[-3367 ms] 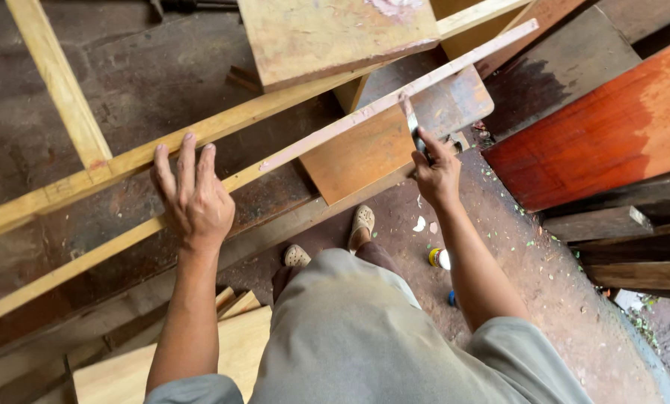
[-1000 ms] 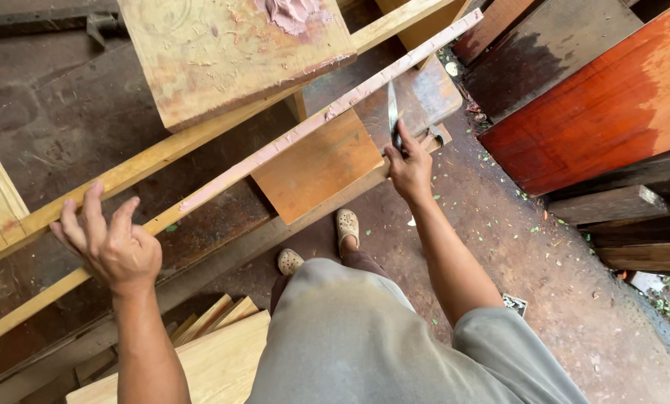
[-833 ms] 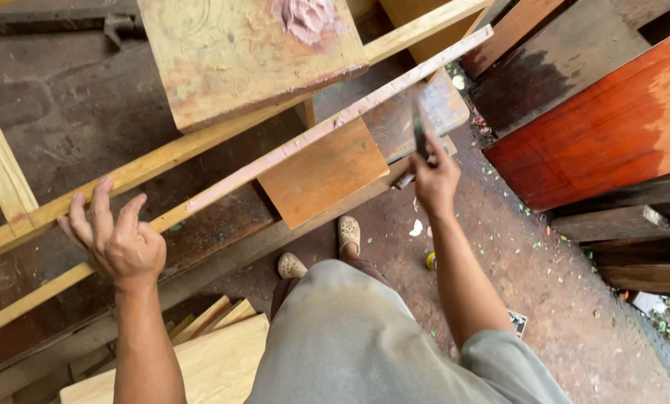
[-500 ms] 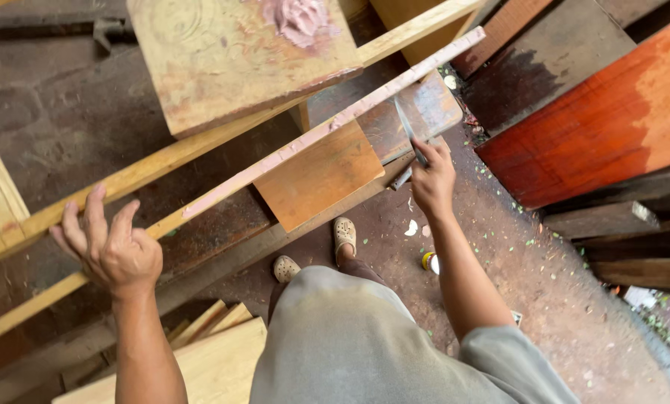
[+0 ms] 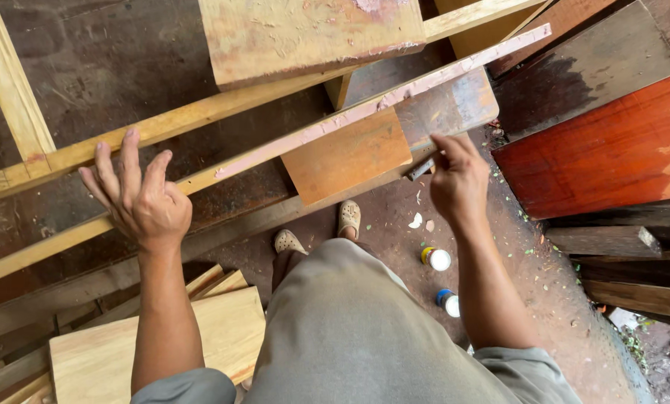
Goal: The person applies pink wood filler to a wooden frame using a putty knife. They spread the filler along the edges and joints of the frame, smoothing it into the gaps. The person repeatedly scoops filler from a board and applies it to different sections of the frame.
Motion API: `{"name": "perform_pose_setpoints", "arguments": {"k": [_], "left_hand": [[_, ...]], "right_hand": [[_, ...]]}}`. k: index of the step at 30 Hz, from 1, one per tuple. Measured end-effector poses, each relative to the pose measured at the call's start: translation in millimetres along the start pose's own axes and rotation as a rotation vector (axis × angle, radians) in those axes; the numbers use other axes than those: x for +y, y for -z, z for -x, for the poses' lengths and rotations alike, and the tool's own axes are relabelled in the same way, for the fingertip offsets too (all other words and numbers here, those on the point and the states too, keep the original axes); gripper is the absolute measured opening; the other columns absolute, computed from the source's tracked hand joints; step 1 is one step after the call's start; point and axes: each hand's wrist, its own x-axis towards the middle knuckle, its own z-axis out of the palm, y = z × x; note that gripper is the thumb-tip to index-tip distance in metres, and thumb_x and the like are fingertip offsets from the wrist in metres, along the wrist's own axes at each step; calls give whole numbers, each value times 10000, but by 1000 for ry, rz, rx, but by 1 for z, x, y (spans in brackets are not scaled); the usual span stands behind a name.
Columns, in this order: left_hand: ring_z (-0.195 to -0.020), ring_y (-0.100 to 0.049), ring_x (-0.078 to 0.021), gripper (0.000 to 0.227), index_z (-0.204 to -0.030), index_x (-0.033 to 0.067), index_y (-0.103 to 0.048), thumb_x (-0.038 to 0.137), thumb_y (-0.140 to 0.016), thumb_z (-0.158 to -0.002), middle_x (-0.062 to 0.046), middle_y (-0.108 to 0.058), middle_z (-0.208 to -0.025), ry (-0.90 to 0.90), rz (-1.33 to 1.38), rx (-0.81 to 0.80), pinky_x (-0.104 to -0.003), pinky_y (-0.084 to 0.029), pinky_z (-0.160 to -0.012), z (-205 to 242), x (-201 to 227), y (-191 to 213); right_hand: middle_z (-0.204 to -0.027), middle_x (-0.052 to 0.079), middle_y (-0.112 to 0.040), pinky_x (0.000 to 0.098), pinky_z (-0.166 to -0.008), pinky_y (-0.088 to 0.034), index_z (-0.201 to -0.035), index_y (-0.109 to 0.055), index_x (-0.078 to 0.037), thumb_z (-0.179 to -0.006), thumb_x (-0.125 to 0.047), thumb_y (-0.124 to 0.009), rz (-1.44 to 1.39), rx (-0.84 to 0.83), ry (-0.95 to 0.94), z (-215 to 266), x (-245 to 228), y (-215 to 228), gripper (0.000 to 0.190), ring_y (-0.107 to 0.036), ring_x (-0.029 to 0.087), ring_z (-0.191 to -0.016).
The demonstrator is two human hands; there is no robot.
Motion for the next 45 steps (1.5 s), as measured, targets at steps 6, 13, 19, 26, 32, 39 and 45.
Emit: {"name": "perform_pose_setpoints", "arguments": {"k": [6,13,19,26,32,39,45], "left_hand": [[-1520,-379,-440,420,-1149,115,-814,-29,-529,-876,-110,-592,-1568,-21,-7,18,-675,-144,-1302,-2,-1,-2],[-1519,-387,-425,408,-1128,121,-818,-34,-535,-878,-98,-611,-1559,-32,-10,27,-670,-155,-1309,-1,-6,-4],[-1558,-387,-445,391,-1090,112,-819,-29,-535,-861,-106,-609,-1548,-42,-18,22,-677,-163,-1290,-3,-7,-6],[-1500,-397,-422,384,-1105,111,-819,-24,-542,-876,-101,-608,-1543,-45,-18,32,-665,-178,-1309,-3,-5,-4],[-1534,-408,-438,369,-1085,104,-818,-10,-552,-856,-98,-612,-1531,-54,-24,47,-669,-184,-1294,-4,-6,-3],[-1488,-416,-421,377,-1083,112,-820,-21,-546,-860,-89,-620,-1528,-42,-23,50,-665,-192,-1302,-9,-4,-7],[-1523,-414,-439,380,-1090,103,-819,-29,-551,-856,-101,-619,-1523,-55,-11,56,-663,-197,-1296,-3,-5,-4]], "right_hand": [[-1173,144,-734,323,-828,-579,-1181,-741,-21,-960,-5,-639,-98,-41,141,9,-19,-4,245,-743,255,-929],[-1151,96,-715,293,-764,-564,-1200,-753,-88,-927,-47,-698,-291,-77,-103,-2,0,-22,282,-679,204,-848],[-1165,128,-702,368,-859,-584,-1182,-767,-100,-902,-16,-727,36,98,102,-4,-6,-9,295,-715,266,-990],[-1156,139,-695,386,-810,-570,-1217,-762,-88,-905,-49,-672,79,35,141,-16,-27,8,327,-714,307,-922],[-1145,100,-729,375,-828,-577,-1165,-782,-117,-951,-85,-628,119,-123,47,-31,-16,10,265,-729,265,-903],[-1157,132,-704,382,-827,-574,-1154,-786,-98,-857,-22,-712,108,-12,160,-24,0,9,315,-710,291,-964],[-1197,111,-698,371,-771,-578,-1214,-775,-121,-894,-28,-729,166,18,191,-8,-5,-1,337,-711,263,-923]]}}
